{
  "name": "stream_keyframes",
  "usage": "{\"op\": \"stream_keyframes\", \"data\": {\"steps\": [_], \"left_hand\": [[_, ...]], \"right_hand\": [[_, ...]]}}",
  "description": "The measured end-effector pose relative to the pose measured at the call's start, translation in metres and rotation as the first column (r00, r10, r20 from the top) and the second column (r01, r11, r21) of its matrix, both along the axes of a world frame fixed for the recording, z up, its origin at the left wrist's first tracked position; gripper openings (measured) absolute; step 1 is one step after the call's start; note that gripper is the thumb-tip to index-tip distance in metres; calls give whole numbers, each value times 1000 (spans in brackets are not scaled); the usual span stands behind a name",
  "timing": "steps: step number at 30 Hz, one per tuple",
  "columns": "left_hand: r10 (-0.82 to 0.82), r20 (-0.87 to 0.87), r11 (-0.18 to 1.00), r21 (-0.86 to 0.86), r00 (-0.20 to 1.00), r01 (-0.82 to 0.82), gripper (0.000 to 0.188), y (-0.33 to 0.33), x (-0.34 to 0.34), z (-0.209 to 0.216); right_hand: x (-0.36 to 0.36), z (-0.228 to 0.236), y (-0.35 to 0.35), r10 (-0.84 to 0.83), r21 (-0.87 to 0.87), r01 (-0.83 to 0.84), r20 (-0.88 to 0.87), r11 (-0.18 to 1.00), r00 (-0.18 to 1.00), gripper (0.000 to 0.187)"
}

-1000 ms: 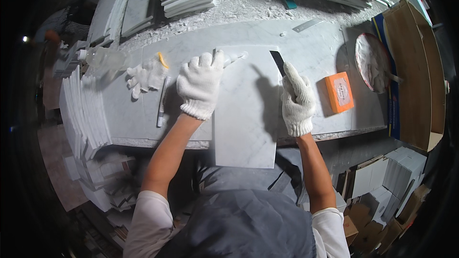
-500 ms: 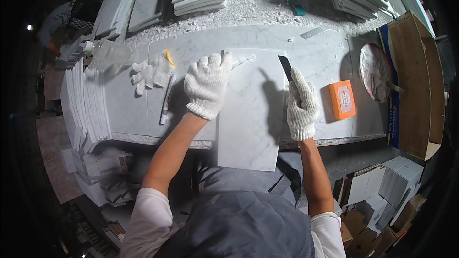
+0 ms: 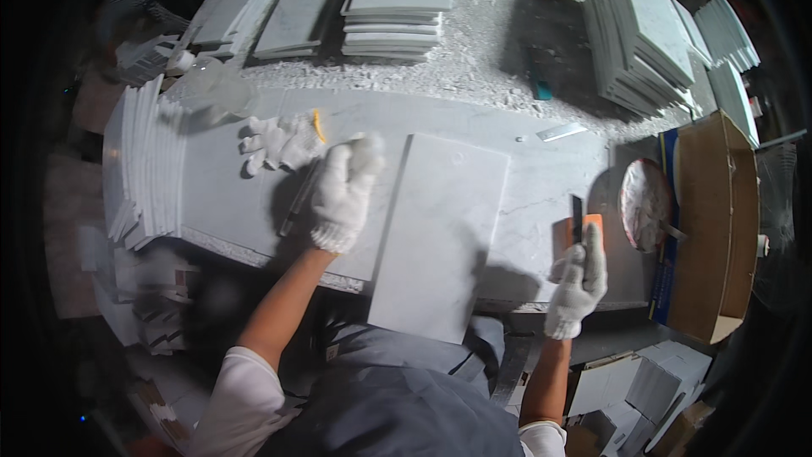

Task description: The person applies a white paste to small defects on a marble tile and smooths it with a metal scraper, then wipes the surface and stacks the tile. The person repeats this process on another tile, applying paste, smoothing, and stacking.

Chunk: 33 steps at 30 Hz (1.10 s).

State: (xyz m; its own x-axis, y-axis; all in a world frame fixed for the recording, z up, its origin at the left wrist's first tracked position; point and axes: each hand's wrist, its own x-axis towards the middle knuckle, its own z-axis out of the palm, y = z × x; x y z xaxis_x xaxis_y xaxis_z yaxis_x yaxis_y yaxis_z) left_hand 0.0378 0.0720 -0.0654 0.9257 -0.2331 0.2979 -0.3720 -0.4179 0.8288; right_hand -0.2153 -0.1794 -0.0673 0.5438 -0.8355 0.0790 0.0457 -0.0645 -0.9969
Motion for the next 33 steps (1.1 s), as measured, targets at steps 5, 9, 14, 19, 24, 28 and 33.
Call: {"op": "stream_keyframes", "data": {"steps": [5,9,14,19,24,28,33], "left_hand": [[79,-203,982,-150,976,-111,39,15,-5,-27],[86,-191,992,-78,978,-103,37,19,-14,-40],[16,-226,984,-170,974,-55,33,22,-14,-43],[28,-122,996,-78,992,-38,32,22,-13,-44],[4,-159,992,-124,987,-24,35,20,-16,-42],[5,-214,986,-159,977,-40,35,18,-17,-39],[18,-162,990,-135,987,-41,35,16,-18,-38]], "right_hand": [[-26,26,-66,-261,-168,232,-181,958,948,36],[-30,25,-100,-379,-557,151,-320,816,869,34],[-30,22,-115,-412,-634,30,-466,773,783,29],[-20,21,-125,-424,-632,-3,-524,775,739,29],[-14,20,-126,-290,-282,163,-503,945,814,31],[-20,20,-127,-244,-125,210,-436,970,866,32],[-23,20,-127,-273,-169,224,-375,960,886,33]]}}
